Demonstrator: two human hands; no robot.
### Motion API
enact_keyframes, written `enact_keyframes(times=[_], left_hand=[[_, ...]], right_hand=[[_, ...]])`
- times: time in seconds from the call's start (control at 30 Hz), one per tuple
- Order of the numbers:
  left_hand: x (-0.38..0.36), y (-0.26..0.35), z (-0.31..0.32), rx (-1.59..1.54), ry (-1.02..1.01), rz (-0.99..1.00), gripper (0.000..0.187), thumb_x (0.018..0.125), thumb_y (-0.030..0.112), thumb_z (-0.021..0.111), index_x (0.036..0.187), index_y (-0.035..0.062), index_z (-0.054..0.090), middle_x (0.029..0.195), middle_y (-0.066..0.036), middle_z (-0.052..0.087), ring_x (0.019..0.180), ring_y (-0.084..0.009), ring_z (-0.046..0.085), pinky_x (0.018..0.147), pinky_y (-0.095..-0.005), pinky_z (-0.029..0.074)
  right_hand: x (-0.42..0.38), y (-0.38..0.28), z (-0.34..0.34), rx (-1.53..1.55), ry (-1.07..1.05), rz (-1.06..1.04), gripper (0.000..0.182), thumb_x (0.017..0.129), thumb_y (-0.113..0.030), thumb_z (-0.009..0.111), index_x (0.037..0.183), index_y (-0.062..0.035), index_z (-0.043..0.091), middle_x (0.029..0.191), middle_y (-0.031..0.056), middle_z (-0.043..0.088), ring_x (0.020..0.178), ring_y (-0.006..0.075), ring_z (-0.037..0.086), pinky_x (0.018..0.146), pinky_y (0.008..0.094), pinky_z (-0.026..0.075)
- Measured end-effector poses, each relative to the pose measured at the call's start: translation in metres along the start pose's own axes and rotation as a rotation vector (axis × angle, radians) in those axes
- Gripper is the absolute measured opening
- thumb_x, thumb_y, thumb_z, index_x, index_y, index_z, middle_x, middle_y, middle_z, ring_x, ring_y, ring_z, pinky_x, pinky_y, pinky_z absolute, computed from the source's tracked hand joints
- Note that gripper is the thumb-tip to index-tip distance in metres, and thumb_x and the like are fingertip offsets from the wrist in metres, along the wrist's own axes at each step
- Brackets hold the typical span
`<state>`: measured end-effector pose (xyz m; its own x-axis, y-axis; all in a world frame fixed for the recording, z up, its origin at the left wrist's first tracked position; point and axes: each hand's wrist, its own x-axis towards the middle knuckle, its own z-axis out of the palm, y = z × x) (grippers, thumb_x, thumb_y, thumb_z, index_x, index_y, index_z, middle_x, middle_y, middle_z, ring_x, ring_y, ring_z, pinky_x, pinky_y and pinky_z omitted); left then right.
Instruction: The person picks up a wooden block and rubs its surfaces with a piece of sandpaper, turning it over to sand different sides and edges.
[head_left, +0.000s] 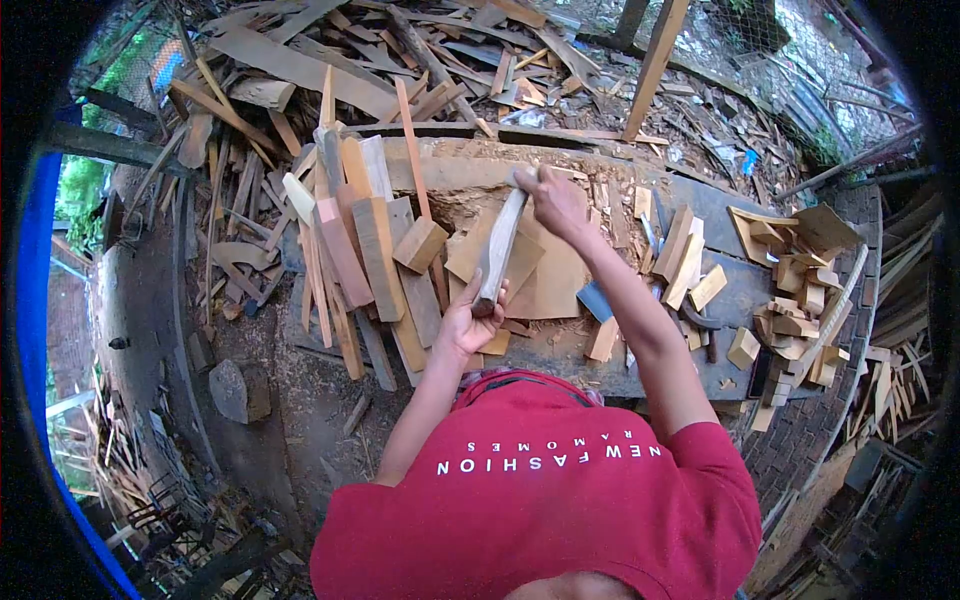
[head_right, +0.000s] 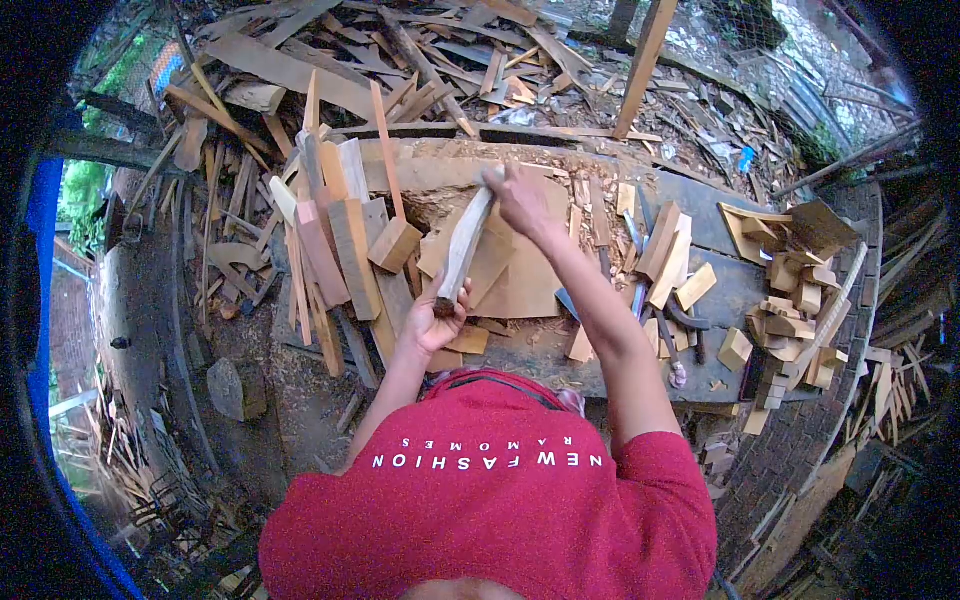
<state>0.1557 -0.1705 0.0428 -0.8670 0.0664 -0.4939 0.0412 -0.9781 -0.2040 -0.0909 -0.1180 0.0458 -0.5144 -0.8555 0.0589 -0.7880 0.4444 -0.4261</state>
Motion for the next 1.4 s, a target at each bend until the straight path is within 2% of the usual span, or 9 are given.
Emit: enact_keyframes(times=[0.23,0.37,0.47,0.73,0.87,1.07,1.13,1.27,1.4], left_hand=[[0.003,-0.006,0.004,0.016,0.009,0.060,0.036,0.091,0.033,0.055,0.110,0.0019,0.056,0.095,-0.010,0.062,0.082,-0.0206,0.063,0.063,-0.0296,0.056],[0.003,-0.014,0.009,-0.038,0.276,0.228,0.032,0.093,0.029,0.051,0.114,0.0044,0.053,0.098,-0.011,0.061,0.084,-0.0215,0.062,0.065,-0.0310,0.056],[0.000,-0.002,0.003,-0.096,0.004,0.028,0.033,0.092,0.028,0.054,0.114,0.0028,0.053,0.099,-0.012,0.060,0.084,-0.0218,0.062,0.067,-0.0306,0.055],[-0.003,0.000,0.000,-0.293,0.040,-0.062,0.037,0.091,0.030,0.055,0.115,0.0026,0.053,0.104,-0.012,0.058,0.084,-0.0219,0.062,0.066,-0.0303,0.055],[0.000,-0.001,-0.006,0.016,0.004,-0.026,0.040,0.091,0.038,0.052,0.113,0.0051,0.054,0.100,-0.009,0.059,0.083,-0.0204,0.061,0.067,-0.0322,0.053],[-0.007,-0.010,0.040,0.643,0.261,0.157,0.061,0.082,0.067,0.047,0.117,0.0167,0.052,0.094,-0.002,0.060,0.080,-0.0173,0.059,0.064,-0.0301,0.047],[0.005,0.004,0.026,0.616,0.114,0.124,0.064,0.085,0.063,0.045,0.132,0.0192,0.041,0.115,-0.002,0.054,0.096,-0.0177,0.054,0.073,-0.0311,0.045],[0.005,-0.007,0.044,0.669,0.181,0.226,0.065,0.080,0.070,0.045,0.114,0.0156,0.053,0.092,-0.001,0.060,0.072,-0.0178,0.058,0.057,-0.0303,0.044],[0.000,0.000,0.048,0.220,-0.175,-0.041,0.062,0.081,0.068,0.046,0.114,0.0160,0.054,0.095,-0.002,0.060,0.073,-0.0195,0.058,0.057,-0.0327,0.046]], right_hand=[[-0.104,-0.083,-0.040,0.240,0.044,-0.307,0.058,0.069,0.003,0.057,0.123,-0.0171,0.056,0.099,0.0147,0.050,0.088,0.0320,0.054,0.067,0.0388,0.049],[-0.112,-0.079,-0.037,0.226,0.062,-0.401,0.059,0.068,0.003,0.057,0.123,-0.0192,0.057,0.096,0.0121,0.050,0.087,0.0311,0.053,0.068,0.0384,0.049],[-0.080,-0.057,-0.019,0.198,0.117,-0.345,0.056,0.071,0.002,0.056,0.122,-0.0208,0.058,0.098,0.0117,0.050,0.088,0.0311,0.053,0.069,0.0391,0.049],[-0.020,-0.014,-0.014,0.276,0.257,0.037,0.049,0.074,0.004,0.047,0.115,-0.0182,0.063,0.085,0.0153,0.055,0.080,0.0331,0.056,0.070,0.0403,0.048],[-0.067,-0.049,0.000,0.289,0.270,-0.305,0.049,0.075,0.003,0.053,0.119,-0.0155,0.060,0.087,0.0150,0.054,0.080,0.0312,0.056,0.068,0.0382,0.047],[-0.095,-0.068,-0.002,0.160,0.176,-0.300,0.058,0.071,-0.007,0.062,0.127,-0.0188,0.052,0.100,0.0144,0.048,0.091,0.0322,0.054,0.071,0.0392,0.050],[-0.093,-0.070,0.002,0.209,0.219,-0.302,0.058,0.071,-0.007,0.063,0.127,-0.0189,0.051,0.099,0.0144,0.048,0.092,0.0326,0.054,0.071,0.0399,0.050],[-0.090,-0.071,0.010,0.400,0.340,-0.271,0.061,0.070,-0.005,0.067,0.127,-0.0180,0.052,0.100,0.0157,0.052,0.087,0.0338,0.054,0.072,0.0399,0.048],[-0.114,-0.083,0.005,0.461,0.303,-0.304,0.064,0.067,-0.011,0.071,0.128,-0.0171,0.051,0.097,0.0145,0.052,0.086,0.0322,0.055,0.072,0.0391,0.047]])
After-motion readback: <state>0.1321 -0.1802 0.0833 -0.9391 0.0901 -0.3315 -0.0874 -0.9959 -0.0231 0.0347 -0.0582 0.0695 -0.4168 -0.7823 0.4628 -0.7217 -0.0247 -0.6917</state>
